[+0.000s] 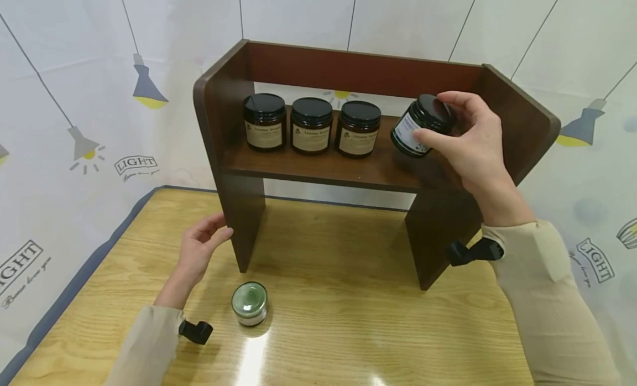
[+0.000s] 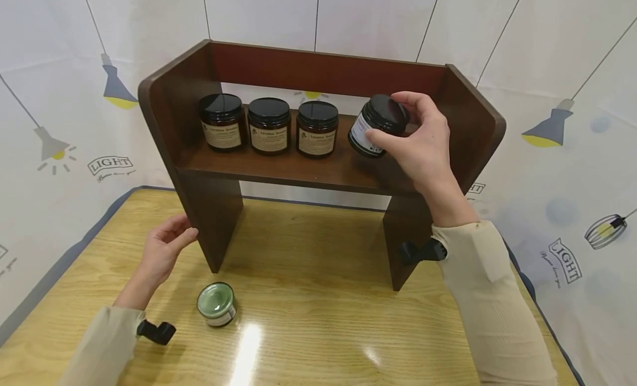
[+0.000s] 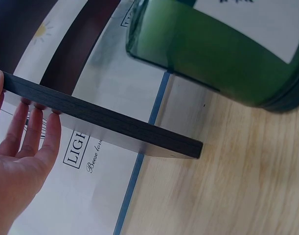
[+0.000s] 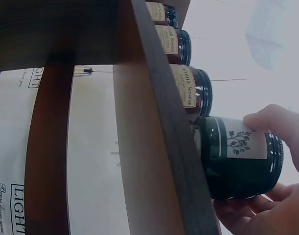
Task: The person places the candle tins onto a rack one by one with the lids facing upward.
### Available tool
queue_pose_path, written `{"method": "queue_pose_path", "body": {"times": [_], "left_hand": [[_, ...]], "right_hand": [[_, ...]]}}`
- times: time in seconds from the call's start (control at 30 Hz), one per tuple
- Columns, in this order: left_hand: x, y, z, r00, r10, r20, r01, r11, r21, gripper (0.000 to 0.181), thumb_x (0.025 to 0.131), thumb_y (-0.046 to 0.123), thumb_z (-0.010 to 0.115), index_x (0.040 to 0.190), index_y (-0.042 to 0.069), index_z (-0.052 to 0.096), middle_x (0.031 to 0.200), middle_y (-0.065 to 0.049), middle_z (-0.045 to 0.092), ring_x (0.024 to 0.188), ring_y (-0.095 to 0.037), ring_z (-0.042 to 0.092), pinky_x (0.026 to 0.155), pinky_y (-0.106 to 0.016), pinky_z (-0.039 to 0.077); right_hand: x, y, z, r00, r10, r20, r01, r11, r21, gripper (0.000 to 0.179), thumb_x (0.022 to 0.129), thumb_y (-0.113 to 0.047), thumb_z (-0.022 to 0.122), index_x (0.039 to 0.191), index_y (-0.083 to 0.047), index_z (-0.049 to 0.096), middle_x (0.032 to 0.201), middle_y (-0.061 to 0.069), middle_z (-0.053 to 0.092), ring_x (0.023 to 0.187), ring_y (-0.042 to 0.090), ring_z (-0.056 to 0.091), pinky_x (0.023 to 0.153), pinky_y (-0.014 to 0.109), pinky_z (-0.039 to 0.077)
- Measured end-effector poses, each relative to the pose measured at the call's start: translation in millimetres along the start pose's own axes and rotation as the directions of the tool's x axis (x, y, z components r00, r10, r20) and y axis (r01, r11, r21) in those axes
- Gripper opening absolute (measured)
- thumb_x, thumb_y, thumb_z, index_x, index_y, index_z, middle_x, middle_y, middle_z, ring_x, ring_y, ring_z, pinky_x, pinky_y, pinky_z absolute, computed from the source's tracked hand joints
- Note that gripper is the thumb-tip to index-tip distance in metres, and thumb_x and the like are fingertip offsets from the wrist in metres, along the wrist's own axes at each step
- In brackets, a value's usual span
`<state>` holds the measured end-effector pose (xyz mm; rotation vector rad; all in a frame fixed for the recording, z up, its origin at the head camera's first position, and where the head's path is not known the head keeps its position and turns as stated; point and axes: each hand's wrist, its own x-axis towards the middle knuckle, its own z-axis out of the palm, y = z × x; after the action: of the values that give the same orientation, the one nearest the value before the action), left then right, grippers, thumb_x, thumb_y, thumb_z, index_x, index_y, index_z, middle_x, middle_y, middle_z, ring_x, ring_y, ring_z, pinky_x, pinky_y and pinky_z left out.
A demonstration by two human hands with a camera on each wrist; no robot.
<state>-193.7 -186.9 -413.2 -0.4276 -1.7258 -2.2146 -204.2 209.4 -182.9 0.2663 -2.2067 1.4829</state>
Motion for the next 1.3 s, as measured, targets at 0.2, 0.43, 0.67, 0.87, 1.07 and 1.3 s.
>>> {"method": "queue_pose_path", "body": {"times": [0.2,0.43,0.67,0.87,1.07,1.3], "left_hand": [[1.4,-0.1,1.2,1.000,0.005,0.008,-0.005,1.000,0.000,0.049,0.082,-0.021,0.055,0.102,0.020,0.071,0.096,0.007,0.069,0.093,-0.007,0.061,0.075,-0.018,0.052],[2.0,-0.1,1.4,1.000,0.008,0.006,-0.008,1.000,0.005,0.050,0.081,-0.021,0.054,0.102,0.021,0.071,0.096,0.008,0.069,0.093,-0.007,0.061,0.076,-0.017,0.051],[1.2,0.2,1.6,1.000,0.007,0.014,-0.007,1.000,-0.013,0.049,0.082,-0.021,0.054,0.102,0.020,0.071,0.096,0.007,0.069,0.092,-0.007,0.061,0.075,-0.018,0.052],[0.7,0.6,1.4,1.000,0.007,0.009,-0.007,1.000,-0.022,0.048,0.082,-0.021,0.054,0.101,0.019,0.072,0.096,0.006,0.069,0.091,-0.007,0.061,0.075,-0.019,0.052],[0.1,0.9,1.5,1.000,0.005,0.006,-0.005,1.000,-0.008,0.050,0.082,-0.022,0.054,0.101,0.021,0.071,0.096,0.007,0.069,0.092,-0.007,0.061,0.076,-0.018,0.052],[0.3,1.2,1.6,1.000,0.012,0.008,-0.012,1.000,-0.022,0.048,0.082,-0.021,0.054,0.101,0.020,0.071,0.096,0.006,0.069,0.091,-0.007,0.061,0.075,-0.018,0.052]], "right_hand": [[4.8,5.0,0.4,0.998,0.013,0.058,-0.008,0.997,-0.073,0.059,0.074,0.000,0.075,0.127,-0.008,0.052,0.113,-0.002,0.053,0.098,0.010,0.048,0.077,0.017,0.042],[9.7,8.3,1.9,0.987,0.044,0.152,-0.024,0.992,-0.125,0.061,0.076,-0.002,0.075,0.129,-0.009,0.047,0.122,0.005,0.051,0.102,0.015,0.048,0.082,0.018,0.044],[13.5,12.1,2.5,0.973,0.061,0.222,-0.038,0.994,-0.106,0.061,0.076,0.001,0.074,0.128,-0.011,0.045,0.121,0.005,0.051,0.101,0.016,0.051,0.082,0.016,0.045],[17.3,12.6,4.0,0.964,0.050,0.263,-0.027,0.996,-0.088,0.061,0.076,0.004,0.073,0.127,-0.011,0.045,0.123,0.008,0.051,0.102,0.015,0.052,0.087,0.016,0.046],[20.9,13.7,3.2,0.955,0.049,0.292,-0.032,0.998,-0.063,0.060,0.076,0.006,0.071,0.128,-0.008,0.044,0.123,0.009,0.051,0.105,0.015,0.051,0.090,0.016,0.044],[26.5,16.1,1.4,0.935,0.054,0.351,-0.056,0.998,-0.005,0.054,0.078,0.005,0.070,0.124,-0.011,0.048,0.121,0.006,0.054,0.101,0.015,0.055,0.079,0.015,0.045]]}}
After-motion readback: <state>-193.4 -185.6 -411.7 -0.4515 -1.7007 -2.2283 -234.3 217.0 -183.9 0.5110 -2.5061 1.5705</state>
